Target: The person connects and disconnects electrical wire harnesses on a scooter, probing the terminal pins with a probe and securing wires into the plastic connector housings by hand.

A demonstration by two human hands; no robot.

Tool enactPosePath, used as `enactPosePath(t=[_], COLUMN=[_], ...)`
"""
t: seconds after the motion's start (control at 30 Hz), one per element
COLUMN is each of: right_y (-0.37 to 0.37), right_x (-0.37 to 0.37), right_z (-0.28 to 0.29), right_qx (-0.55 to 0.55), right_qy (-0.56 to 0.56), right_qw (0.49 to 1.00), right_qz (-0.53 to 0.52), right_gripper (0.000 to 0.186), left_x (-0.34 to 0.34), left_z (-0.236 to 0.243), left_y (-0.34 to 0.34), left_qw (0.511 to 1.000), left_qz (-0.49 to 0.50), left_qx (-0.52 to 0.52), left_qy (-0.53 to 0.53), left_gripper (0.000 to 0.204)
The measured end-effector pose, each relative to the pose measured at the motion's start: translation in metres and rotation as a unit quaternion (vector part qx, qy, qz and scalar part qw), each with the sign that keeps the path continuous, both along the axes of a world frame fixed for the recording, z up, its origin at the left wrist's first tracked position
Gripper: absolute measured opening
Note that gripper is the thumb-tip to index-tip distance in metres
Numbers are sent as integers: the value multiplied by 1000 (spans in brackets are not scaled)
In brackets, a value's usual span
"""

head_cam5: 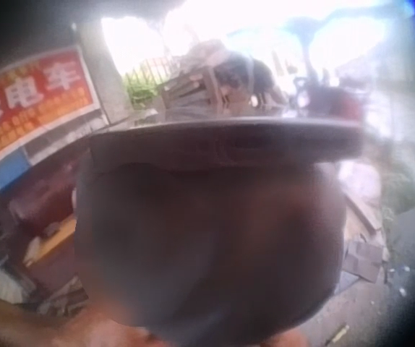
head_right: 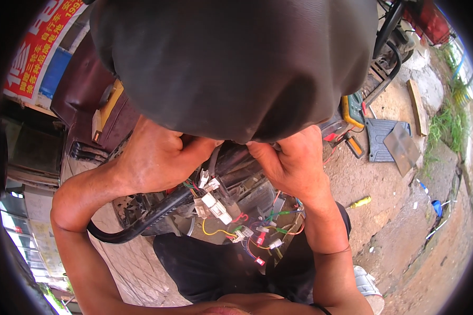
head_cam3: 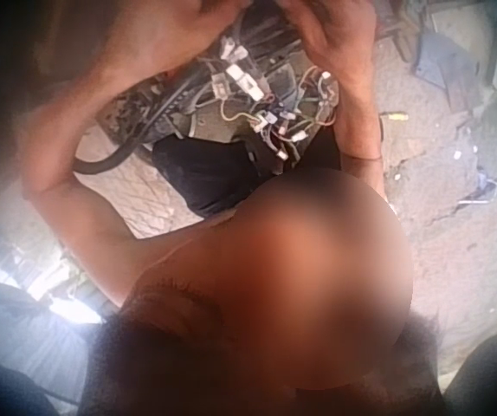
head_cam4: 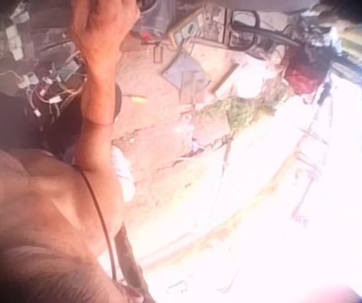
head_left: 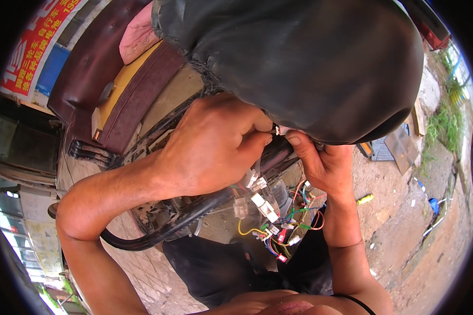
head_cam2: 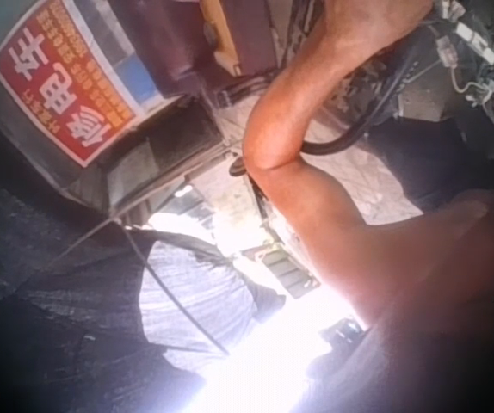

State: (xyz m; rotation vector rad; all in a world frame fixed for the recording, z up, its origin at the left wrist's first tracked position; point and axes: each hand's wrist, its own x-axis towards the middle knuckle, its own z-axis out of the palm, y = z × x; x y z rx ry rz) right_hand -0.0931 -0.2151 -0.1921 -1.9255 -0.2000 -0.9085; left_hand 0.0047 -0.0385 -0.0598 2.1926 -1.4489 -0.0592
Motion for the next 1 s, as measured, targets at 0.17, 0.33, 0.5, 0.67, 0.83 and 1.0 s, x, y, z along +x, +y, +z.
enactPosePath(t=[0.17,0.33,0.5,0.67,0.83,1.0], right_y=[2,5,13,9,3,0], right_x=[-1,0,5,9,11,10], right_z=[7,13,14,6,5,14], right_qx=[-1,-39,104,131,97,78], right_qy=[-3,-19,-26,-41,-76,-71], right_qw=[1000,999,994,990,992,994], right_qz=[-8,-29,-1,-3,-16,-11], right_gripper=[11,9,12,12,12,12], left_x=[1,4,4,3,5,4], left_z=[3,-1,-3,1,8,7], left_y=[-2,0,-2,-4,-2,-4], left_qw=[1000,1000,1000,996,998,997], left_qz=[-1,-21,-19,-2,-24,-5], left_qx=[15,-4,-24,-33,-32,-39], left_qy=[18,-1,4,79,52,64], left_gripper=[6,7,9,12,17,15])
